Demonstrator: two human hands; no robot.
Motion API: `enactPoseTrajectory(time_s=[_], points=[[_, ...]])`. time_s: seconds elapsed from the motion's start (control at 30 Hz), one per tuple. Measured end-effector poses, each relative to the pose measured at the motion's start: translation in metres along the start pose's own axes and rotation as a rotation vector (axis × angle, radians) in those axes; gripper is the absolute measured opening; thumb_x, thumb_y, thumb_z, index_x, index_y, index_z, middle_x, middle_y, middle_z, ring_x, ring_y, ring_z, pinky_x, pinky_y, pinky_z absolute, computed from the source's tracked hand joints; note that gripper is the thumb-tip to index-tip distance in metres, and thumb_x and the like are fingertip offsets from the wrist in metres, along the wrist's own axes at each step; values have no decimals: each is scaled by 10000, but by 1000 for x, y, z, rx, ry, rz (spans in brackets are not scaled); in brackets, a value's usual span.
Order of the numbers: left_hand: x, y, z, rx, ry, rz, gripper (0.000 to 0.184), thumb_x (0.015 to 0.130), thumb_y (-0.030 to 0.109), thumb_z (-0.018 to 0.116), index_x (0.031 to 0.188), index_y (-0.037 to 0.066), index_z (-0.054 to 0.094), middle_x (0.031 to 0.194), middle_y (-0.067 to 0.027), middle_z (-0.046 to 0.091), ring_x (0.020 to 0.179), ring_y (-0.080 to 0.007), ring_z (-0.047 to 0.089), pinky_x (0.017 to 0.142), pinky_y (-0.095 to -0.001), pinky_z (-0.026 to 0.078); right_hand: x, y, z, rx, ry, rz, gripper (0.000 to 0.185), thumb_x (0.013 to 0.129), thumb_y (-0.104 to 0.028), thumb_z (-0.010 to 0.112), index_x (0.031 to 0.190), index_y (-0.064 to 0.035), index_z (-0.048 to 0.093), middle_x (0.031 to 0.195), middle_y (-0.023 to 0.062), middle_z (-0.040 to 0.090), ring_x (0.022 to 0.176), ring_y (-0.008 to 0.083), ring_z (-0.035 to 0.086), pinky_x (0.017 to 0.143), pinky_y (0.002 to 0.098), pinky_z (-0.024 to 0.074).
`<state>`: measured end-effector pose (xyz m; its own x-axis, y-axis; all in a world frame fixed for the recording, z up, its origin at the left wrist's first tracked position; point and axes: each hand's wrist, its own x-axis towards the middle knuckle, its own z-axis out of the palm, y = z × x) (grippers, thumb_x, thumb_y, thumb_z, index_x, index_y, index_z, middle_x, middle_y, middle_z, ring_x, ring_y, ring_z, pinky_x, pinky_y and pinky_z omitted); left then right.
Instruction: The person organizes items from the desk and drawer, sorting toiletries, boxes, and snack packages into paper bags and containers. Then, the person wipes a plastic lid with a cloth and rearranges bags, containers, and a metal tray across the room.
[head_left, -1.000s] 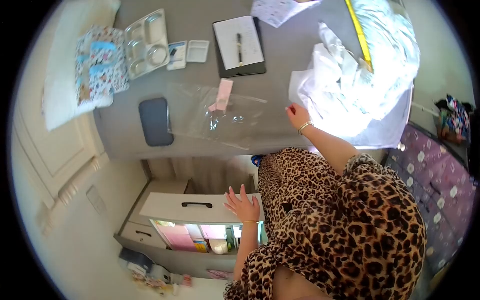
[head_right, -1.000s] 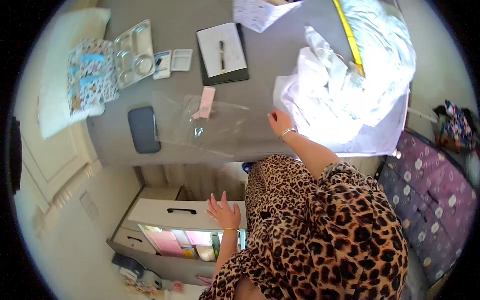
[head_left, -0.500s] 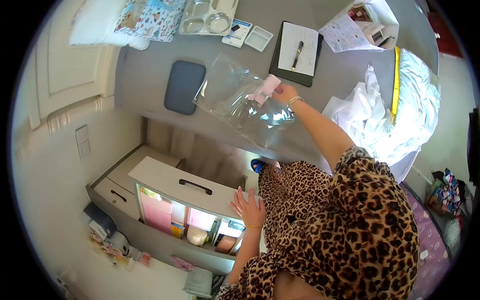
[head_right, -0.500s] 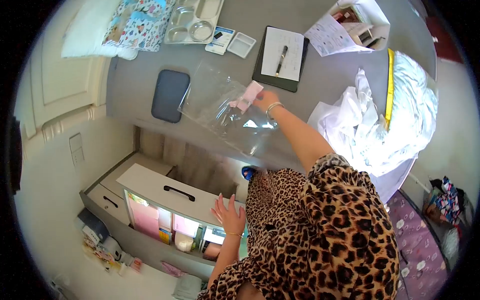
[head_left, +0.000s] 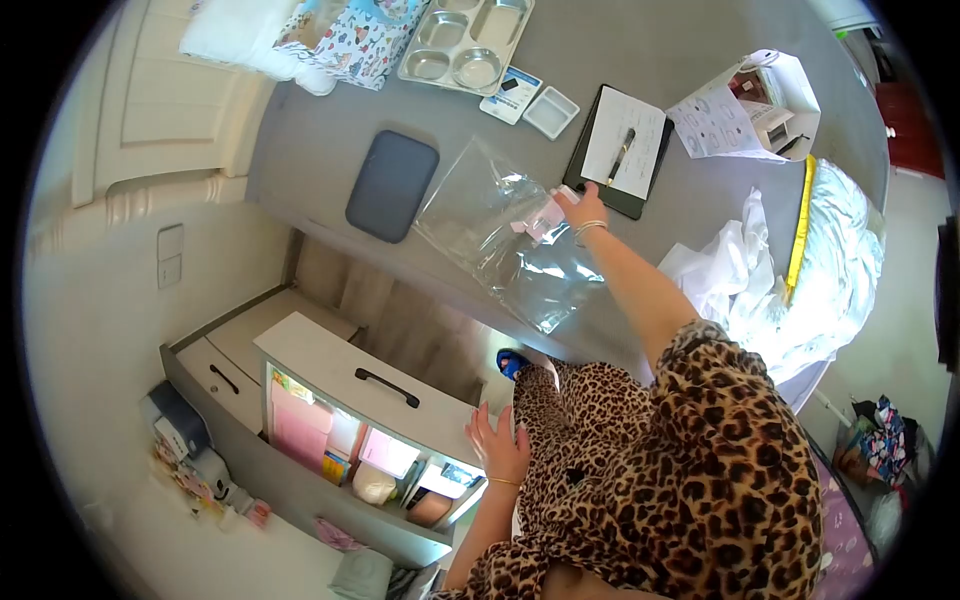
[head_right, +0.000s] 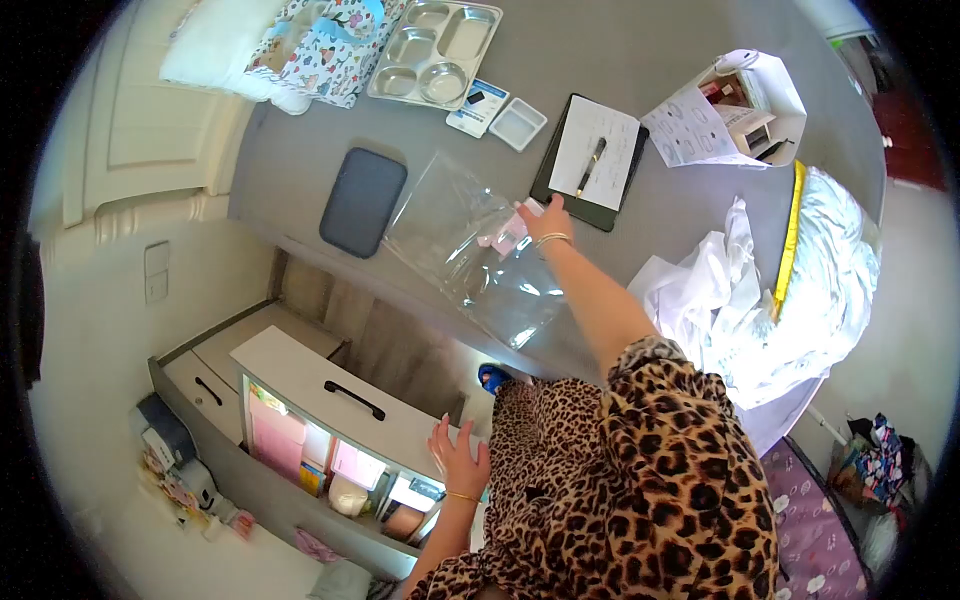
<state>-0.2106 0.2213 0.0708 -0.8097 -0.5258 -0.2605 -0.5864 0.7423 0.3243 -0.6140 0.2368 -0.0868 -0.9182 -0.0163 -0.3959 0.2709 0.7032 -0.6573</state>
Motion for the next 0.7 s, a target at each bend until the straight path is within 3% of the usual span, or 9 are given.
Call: enactPoseTrajectory(time_s=[0.1, 0.27, 0.37, 0.57, 0.6, 0.7], points=[[-6, -2, 5, 57, -31, -35, 425, 775, 231, 608, 1172, 97, 540, 1332, -205, 345, 1246, -422, 291, 1026, -617, 190, 13, -1, 16, 4, -36, 136, 728, 727, -471, 684, 1177, 26, 401, 1072, 302, 571, 1013, 402, 571, 875, 451, 449], [-19, -10, 8, 100, -76, -78, 431, 765, 242, 609, 1174, 122, 543, 1339, -189, 344, 1268, -401, 274, 1021, -643, 154, -4, -21, -8, 65, 276, -3, 626, 686, -309, 683, 1194, -35, 441, 1063, 239, 579, 986, 382, 572, 848, 422, 466], [-22, -11, 10, 98, -80, -94, 422, 777, 257, 608, 1173, 123, 550, 1350, -180, 346, 1277, -390, 272, 1030, -627, 148, 3, -13, -16, 13, 331, -207, 639, 665, -279, 681, 1214, -53, 444, 1056, 216, 574, 964, 379, 570, 837, 425, 467], [-28, -17, 12, 53, -56, -106, 402, 785, 260, 602, 1162, 127, 552, 1328, -176, 370, 1274, -388, 281, 1026, -643, 134, 23, -25, -42, -4, 547, -643, 366, 658, -228, 680, 987, -73, 645, 1013, 174, 570, 885, 333, 576, 773, 405, 489], [-27, -18, 13, 58, -58, -103, 400, 786, 259, 602, 1160, 127, 551, 1319, -176, 376, 1271, -389, 285, 1026, -645, 131, 12, -47, -59, 92, 503, -694, 251, 658, -183, 681, 887, -81, 685, 1019, 174, 570, 879, 312, 579, 756, 383, 494], [-32, -17, 10, 58, -82, -105, 395, 796, 254, 589, 1168, 129, 541, 1309, -168, 383, 1275, -382, 284, 1033, -647, 119, -11, -83, -83, -121, 424, -1035, 243, 644, -138, 676, 879, -74, 682, 1004, 171, 571, 881, 310, 580, 751, 378, 497]])
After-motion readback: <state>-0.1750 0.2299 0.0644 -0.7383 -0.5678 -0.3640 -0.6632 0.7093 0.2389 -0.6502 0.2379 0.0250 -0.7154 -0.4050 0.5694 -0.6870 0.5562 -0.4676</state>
